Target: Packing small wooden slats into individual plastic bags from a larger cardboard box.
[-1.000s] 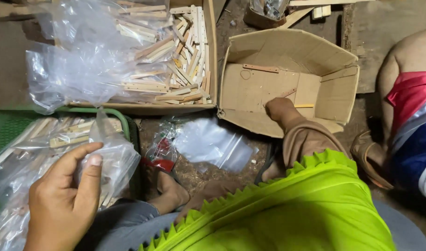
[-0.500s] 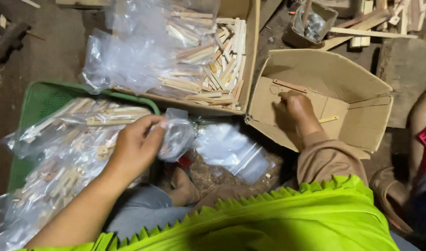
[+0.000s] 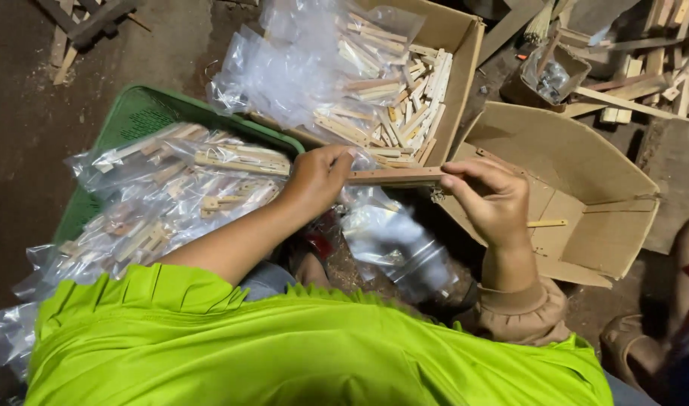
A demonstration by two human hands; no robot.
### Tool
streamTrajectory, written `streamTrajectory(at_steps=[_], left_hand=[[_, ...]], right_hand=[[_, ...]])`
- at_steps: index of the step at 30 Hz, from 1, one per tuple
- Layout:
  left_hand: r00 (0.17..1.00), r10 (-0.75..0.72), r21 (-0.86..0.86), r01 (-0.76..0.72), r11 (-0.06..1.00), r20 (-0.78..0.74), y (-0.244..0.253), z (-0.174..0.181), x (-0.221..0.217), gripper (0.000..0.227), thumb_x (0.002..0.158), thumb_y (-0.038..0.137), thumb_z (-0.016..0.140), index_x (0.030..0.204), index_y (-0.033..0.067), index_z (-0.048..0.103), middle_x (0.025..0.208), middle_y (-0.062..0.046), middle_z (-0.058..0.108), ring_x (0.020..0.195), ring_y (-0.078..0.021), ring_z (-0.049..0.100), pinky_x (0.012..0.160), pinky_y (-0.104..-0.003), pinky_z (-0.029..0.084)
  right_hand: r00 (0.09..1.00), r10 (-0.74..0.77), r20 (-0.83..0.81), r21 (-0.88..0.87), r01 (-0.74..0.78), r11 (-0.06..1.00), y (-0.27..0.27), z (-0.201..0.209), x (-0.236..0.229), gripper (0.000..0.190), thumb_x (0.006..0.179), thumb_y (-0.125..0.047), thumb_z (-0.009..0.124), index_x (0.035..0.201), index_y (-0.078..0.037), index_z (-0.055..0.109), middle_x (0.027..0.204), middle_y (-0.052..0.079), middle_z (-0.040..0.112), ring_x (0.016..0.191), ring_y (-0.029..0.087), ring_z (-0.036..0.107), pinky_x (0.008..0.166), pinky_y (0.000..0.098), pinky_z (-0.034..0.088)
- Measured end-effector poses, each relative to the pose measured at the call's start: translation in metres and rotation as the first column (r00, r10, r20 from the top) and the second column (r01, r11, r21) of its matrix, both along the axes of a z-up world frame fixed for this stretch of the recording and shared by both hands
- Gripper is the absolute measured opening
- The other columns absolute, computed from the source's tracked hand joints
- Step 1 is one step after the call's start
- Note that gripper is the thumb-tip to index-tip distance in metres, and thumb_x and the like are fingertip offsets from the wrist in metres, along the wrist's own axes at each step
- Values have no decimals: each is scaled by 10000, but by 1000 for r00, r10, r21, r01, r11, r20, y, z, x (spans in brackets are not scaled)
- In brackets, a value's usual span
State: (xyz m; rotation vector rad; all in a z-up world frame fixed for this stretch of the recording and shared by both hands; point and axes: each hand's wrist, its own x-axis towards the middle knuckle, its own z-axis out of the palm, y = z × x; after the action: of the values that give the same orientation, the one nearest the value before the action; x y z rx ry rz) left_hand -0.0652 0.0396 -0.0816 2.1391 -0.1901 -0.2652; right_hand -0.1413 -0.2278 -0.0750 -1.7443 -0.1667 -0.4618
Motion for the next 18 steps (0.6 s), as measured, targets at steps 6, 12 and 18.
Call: streamTrajectory(at_steps=[6, 12, 18], left_hand=[[991, -128, 70, 125, 990, 37, 4, 11, -19, 297, 1015, 243, 576, 909, 69, 791, 721, -182, 744, 782, -371, 751, 682, -447, 592], [965, -262, 223, 260, 939, -23, 7, 32, -28, 366, 1024, 324, 550, 881, 79, 782, 693, -226, 718, 781, -447, 723, 653, -519, 581], [986, -163, 140, 158, 977, 23, 19, 20, -6, 386, 1043, 338, 551, 803, 99, 736, 629, -140, 715, 736, -394, 737, 595, -456, 578]], right_hand=[[979, 88, 182, -365, -16, 931, 85, 20, -18, 183, 844, -66, 823, 1002, -157, 813, 970, 45, 787, 898, 238, 765, 773, 345, 627], [918, 394, -48, -462, -371, 806, 110, 10, 0, 67, 915, -91, 725, 930, -47, 773, 818, 186, 745, 774, 402, 730, 637, 473, 595], [992, -77, -105, -333, 38, 942, 20, -102, 116, 105, 967, -140, 780, 1068, -146, 808, 935, 78, 777, 933, 278, 746, 789, 382, 575]])
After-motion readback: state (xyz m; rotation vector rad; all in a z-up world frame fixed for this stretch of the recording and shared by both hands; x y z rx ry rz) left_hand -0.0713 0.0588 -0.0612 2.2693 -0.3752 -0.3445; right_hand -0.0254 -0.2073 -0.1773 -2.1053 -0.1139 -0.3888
